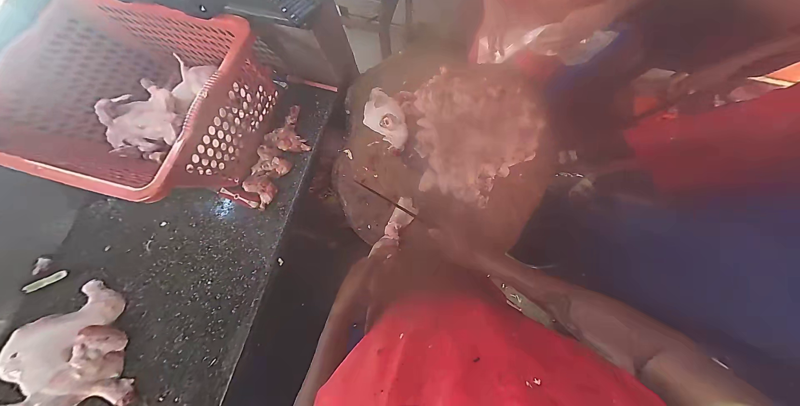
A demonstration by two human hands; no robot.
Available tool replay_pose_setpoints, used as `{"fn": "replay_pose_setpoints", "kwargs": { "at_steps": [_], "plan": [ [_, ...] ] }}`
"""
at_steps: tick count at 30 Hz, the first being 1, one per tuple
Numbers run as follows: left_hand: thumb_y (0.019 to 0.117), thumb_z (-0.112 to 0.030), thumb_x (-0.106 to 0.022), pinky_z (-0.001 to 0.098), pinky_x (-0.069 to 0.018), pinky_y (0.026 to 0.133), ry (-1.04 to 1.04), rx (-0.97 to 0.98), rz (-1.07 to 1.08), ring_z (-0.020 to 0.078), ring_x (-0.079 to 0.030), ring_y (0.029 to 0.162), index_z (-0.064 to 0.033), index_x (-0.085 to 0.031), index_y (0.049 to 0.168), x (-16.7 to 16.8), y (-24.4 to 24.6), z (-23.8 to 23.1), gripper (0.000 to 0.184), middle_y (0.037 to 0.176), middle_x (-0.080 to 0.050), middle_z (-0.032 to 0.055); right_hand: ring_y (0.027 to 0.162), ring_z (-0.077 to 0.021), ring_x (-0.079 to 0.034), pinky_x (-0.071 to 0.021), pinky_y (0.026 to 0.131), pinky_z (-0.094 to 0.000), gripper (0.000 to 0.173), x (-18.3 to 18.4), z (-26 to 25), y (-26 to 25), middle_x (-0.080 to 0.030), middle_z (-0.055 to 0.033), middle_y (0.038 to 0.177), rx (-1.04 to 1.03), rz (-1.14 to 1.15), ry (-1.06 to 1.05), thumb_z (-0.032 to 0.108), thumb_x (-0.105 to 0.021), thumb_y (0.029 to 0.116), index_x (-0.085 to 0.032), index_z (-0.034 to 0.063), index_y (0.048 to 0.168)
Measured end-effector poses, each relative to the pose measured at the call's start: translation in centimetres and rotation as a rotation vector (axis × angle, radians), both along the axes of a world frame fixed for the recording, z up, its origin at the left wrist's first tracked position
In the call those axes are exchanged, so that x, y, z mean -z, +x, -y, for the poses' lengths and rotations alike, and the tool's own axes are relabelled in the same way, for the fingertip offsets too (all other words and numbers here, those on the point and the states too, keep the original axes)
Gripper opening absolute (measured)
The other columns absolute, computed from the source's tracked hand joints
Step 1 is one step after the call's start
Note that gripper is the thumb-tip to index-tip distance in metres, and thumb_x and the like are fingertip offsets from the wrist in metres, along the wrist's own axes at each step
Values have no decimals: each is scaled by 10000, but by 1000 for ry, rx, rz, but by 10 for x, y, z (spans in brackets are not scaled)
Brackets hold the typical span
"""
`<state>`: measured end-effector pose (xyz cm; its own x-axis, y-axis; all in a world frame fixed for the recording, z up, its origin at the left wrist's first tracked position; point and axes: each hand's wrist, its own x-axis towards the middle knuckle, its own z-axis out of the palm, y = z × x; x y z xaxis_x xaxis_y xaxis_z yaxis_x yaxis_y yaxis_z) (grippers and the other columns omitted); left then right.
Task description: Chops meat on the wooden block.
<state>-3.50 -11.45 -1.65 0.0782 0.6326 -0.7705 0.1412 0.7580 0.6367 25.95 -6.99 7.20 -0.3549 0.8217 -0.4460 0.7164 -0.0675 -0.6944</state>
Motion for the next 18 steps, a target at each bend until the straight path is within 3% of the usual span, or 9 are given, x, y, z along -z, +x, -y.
{"fn": "replay_pose_setpoints", "kwargs": {
  "at_steps": [1,3,7,9,11,12,14,16,18],
  "plan": [
    [1066,-425,-515,380,-576,730,-1,8,2,168,-677,787,-26,-693,1163,3,-1,0,448,941,-721,97,919,-331,-662,-525,851,-544,585,13,-5,3,-654,-198,982,1,92,-162,509,-300,1105,-587,18,1244],
    [1069,-422,-506,384,-579,731,0,-3,3,170,-677,787,-29,-690,1183,3,-3,1,448,954,-722,99,981,-350,-679,-528,883,-576,618,14,-14,1,-671,-198,1020,16,204,-217,554,-288,1092,-589,36,1248],
    [1078,-379,-500,378,-587,786,-22,-63,52,167,-693,858,-27,-673,1225,3,-1,9,419,1007,-728,101,751,-158,-591,-525,728,-363,549,-34,-2,-17,-594,-71,846,87,-191,136,498,-328,1096,-624,37,1132],
    [1076,-369,-509,361,-589,778,-25,-77,60,153,-695,849,-31,-678,1207,4,2,10,400,993,-731,89,675,-90,-564,-525,645,-302,712,-33,7,-32,-584,-31,783,104,-370,296,622,-269,1065,-642,22,1149],
    [1079,-370,-502,348,-586,756,-21,-64,53,141,-688,822,-32,-674,1195,4,3,8,397,967,-726,77,685,-133,-611,-551,648,-344,670,-9,17,-32,-625,-66,784,88,-311,257,577,-301,1076,-653,11,1147],
    [1080,-376,-496,358,-585,769,-15,-49,51,147,-688,834,-32,-674,1200,4,1,8,406,975,-724,81,755,-198,-638,-554,717,-413,571,4,20,-26,-647,-107,844,63,-196,86,492,-339,1088,-642,17,1184],
    [1086,-386,-476,375,-588,796,-10,-34,58,159,-695,873,-38,-670,1226,7,-3,9,422,1017,-727,92,866,-278,-629,-520,821,-496,542,35,15,-15,-620,-158,940,45,-8,-228,478,-321,1109,-587,18,1213],
    [1088,-388,-475,370,-588,826,-12,-63,92,163,-702,916,-38,-659,1260,10,-6,7,431,1062,-732,97,945,-307,-671,-538,876,-534,575,25,5,-13,-664,-176,1007,60,96,-224,515,-333,1097,-593,27,1250],
    [1092,-373,-470,365,-589,855,-28,-118,151,169,-704,955,-25,-638,1281,16,-9,13,429,1093,-730,105,843,-269,-658,-544,796,-493,565,-5,8,-20,-648,-135,904,81,33,-75,518,-342,1088,-618,33,1181]
  ]
}}
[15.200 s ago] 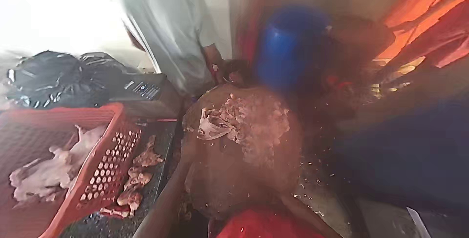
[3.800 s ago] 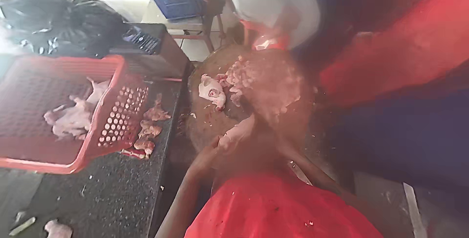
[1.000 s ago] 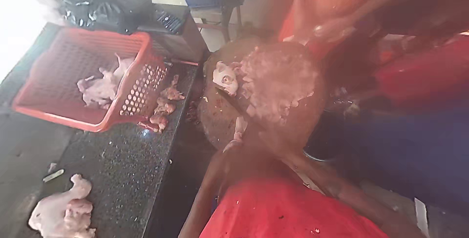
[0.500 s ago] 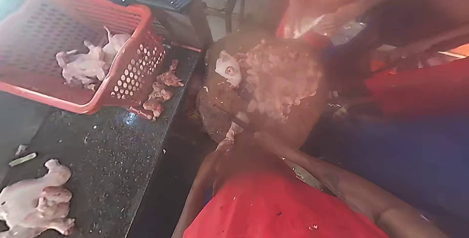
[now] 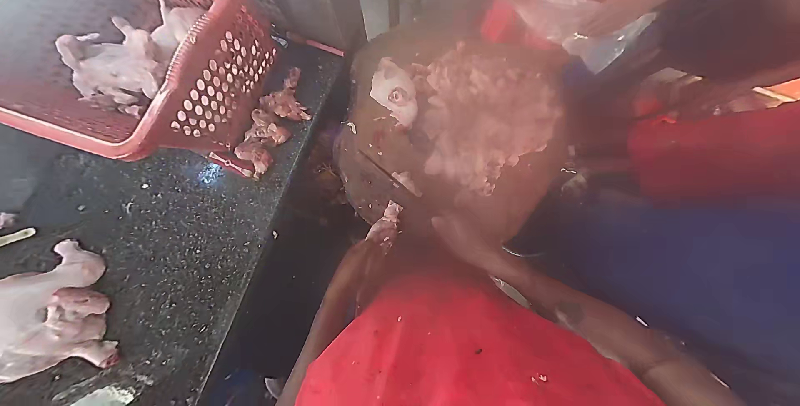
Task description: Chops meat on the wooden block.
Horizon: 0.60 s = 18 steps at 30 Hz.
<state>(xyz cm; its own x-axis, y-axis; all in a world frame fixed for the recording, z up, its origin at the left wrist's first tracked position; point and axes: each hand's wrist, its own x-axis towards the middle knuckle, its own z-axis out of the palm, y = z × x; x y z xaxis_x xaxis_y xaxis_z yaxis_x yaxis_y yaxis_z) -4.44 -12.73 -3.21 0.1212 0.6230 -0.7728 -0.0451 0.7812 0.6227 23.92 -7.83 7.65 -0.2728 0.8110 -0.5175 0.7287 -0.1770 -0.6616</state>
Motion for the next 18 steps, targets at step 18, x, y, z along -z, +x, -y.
{"fn": "replay_pose_setpoints", "kwargs": {
  "at_steps": [18],
  "plan": [
    [968,-437,-668,510,-509,1044,491,596,-635,283,-637,1195,-127,-593,1429,-86,50,-54,561,1344,-628,138,701,-205,-602,-546,683,-416,507,20,-7,60,-595,-106,831,411,-24,197,352,-272,1105,-579,-28,1243]
  ]
}}
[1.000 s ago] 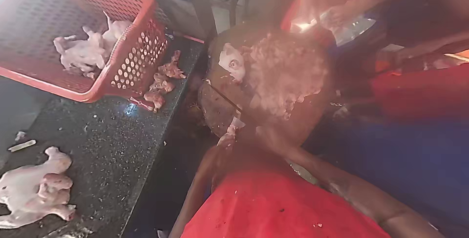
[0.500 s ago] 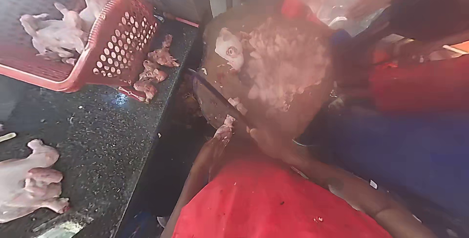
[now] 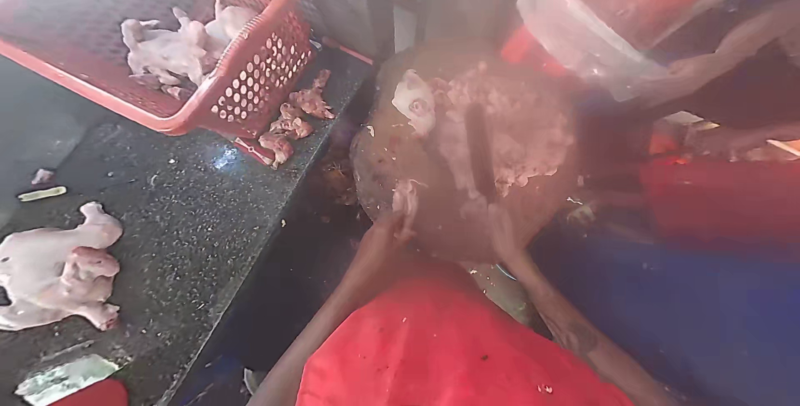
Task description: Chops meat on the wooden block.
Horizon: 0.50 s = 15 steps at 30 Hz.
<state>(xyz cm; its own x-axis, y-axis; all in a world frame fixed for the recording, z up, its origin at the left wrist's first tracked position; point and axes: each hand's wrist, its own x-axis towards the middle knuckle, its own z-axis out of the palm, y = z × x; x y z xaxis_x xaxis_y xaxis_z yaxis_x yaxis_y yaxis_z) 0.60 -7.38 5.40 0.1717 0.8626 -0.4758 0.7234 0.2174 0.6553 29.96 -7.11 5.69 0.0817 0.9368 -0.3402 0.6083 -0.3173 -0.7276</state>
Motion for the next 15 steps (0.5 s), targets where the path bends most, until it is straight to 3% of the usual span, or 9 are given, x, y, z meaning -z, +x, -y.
{"fn": "replay_pose_setpoints", "kwargs": {
  "at_steps": [1,2,4,6,8,10,13,15],
  "plan": [
    [987,-431,-644,507,-515,1033,-18,-8,24,277,-651,1173,-133,-585,1439,12,2,-4,545,1317,-651,127,640,-143,-548,-519,621,-355,530,3,12,0,-542,-47,771,-11,-80,35,386,-257,1092,-581,-23,1190],
    [1006,-417,-624,513,-520,1031,-39,-44,36,275,-665,1159,-129,-560,1455,22,3,-9,538,1293,-670,121,651,-140,-552,-522,631,-353,556,10,23,2,-556,-50,777,-46,-136,13,418,-277,1084,-592,-30,1181],
    [1018,-413,-610,535,-535,996,-95,-149,36,291,-692,1106,-114,-496,1481,41,8,-19,562,1224,-700,135,791,-220,-639,-562,777,-436,547,19,41,8,-654,-140,909,-155,-96,-185,416,-332,1103,-612,-36,1236],
    [1024,-407,-601,526,-569,899,-158,-227,62,295,-715,975,-77,-497,1449,57,13,-27,548,1140,-710,161,735,-239,-579,-511,721,-457,561,28,44,6,-597,-128,866,-190,-50,-400,461,-291,1118,-616,7,1169],
    [1045,-342,-584,461,-620,774,-204,-293,159,260,-730,832,-10,-543,1358,66,20,-33,458,1079,-704,177,752,-241,-585,-511,737,-467,565,19,35,-1,-592,-116,871,-181,-35,-423,486,-274,1114,-620,42,1163],
    [1080,-255,-530,404,-639,704,-308,-375,347,237,-737,774,41,-545,1273,67,28,-31,354,1019,-702,180,774,-243,-609,-530,770,-463,538,-11,25,-16,-614,-126,882,-185,-68,-315,449,-290,1120,-618,31,1208],
    [1090,-238,-512,360,-631,646,-439,-480,546,220,-739,714,32,-532,1194,64,42,-26,289,899,-721,146,603,-93,-486,-470,587,-309,551,-63,11,-40,-484,27,720,-221,-277,33,516,-303,1084,-609,61,1146],
    [1092,-244,-506,353,-629,657,-450,-476,538,209,-737,719,33,-532,1211,61,46,-23,303,901,-722,142,595,-24,-475,-457,555,-241,665,-86,7,-58,-502,54,729,-250,-401,280,629,-314,1055,-613,39,1124]
  ]
}}
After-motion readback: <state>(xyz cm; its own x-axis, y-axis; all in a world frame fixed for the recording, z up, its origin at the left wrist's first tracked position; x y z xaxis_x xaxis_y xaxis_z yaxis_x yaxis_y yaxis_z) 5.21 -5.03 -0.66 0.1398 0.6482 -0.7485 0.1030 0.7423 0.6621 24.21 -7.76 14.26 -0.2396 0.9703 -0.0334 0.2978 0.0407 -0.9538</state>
